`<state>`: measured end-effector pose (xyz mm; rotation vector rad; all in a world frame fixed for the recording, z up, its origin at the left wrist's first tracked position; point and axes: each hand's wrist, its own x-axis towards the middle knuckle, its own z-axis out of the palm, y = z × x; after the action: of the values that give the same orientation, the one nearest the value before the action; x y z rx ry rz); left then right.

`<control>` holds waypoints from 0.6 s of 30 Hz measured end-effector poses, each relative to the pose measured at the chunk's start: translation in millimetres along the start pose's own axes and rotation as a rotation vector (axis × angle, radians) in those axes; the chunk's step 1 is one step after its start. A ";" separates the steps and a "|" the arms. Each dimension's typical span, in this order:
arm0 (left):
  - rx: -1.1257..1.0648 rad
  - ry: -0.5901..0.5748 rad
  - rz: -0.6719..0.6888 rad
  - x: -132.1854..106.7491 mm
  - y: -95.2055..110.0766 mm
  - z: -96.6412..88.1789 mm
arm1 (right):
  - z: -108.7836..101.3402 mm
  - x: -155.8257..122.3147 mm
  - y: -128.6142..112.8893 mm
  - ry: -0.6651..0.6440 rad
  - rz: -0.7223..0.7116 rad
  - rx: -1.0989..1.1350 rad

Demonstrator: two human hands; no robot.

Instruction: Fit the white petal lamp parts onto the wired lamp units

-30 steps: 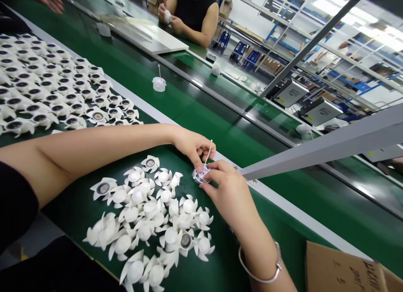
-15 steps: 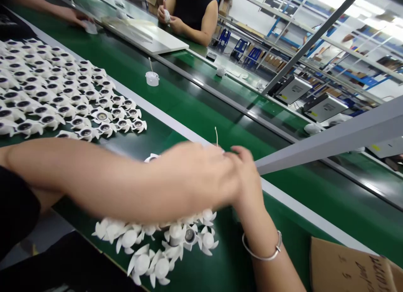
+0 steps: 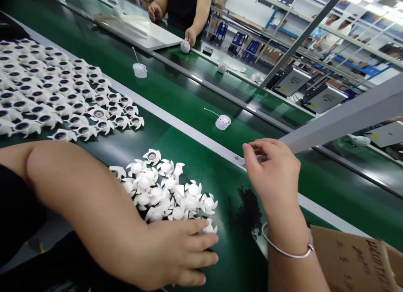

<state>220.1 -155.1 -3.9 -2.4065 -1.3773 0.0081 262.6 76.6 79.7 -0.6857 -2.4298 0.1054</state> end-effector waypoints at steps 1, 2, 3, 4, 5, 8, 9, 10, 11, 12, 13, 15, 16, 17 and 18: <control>-0.058 -0.020 0.020 1.9 -6.1 1.2 | -2.6 0.9 1.9 0.001 0.017 -0.002; -0.106 -0.038 0.031 3.8 -12.8 2.4 | -5.5 1.8 4.0 -0.010 0.047 -0.010; -0.139 -0.030 0.045 5.7 -19.7 3.7 | -8.5 2.5 6.6 -0.047 0.085 -0.022; -0.162 -0.023 0.047 7.5 -26.4 5.0 | -11.5 3.0 9.6 -0.112 0.122 -0.035; -0.182 -0.015 0.045 9.2 -32.7 6.2 | -14.1 3.3 13.2 -0.200 0.150 -0.044; -0.264 -0.012 0.038 13.0 -46.1 7.7 | -18.1 2.0 25.3 -0.611 0.143 -0.032; -0.297 -0.028 0.032 13.9 -48.7 6.7 | -17.6 0.9 28.9 -0.765 0.131 -0.016; -0.325 -0.052 0.027 14.5 -50.8 4.6 | -16.3 -0.5 31.6 -0.901 0.124 -0.005; -0.343 -0.076 0.032 15.0 -53.0 1.1 | -14.2 -2.1 33.2 -1.016 0.122 0.000; -0.349 -0.097 0.042 15.5 -56.0 -3.7 | -11.7 -3.7 33.4 -1.101 0.125 -0.001; -0.347 -0.114 0.055 15.9 -60.3 -10.0 | -9.0 -5.2 32.3 -1.161 0.127 -0.005; -0.343 -0.142 0.055 16.9 -74.9 -25.8 | -3.7 -8.1 26.5 -1.219 0.125 -0.007; -0.349 -0.164 0.021 17.4 -85.5 -34.7 | -1.6 -9.5 22.5 -1.233 0.121 -0.009; -0.361 -0.192 -0.041 17.7 -98.1 -43.6 | 0.1 -10.7 18.2 -1.240 0.119 -0.018; -0.365 -0.240 -0.131 17.8 -111.9 -51.9 | 1.4 -12.0 13.8 -1.239 0.117 -0.036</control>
<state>145.8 -105.4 83.0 -2.6720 -1.7761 0.0131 276.1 82.7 68.9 -0.9465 -3.5420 0.7163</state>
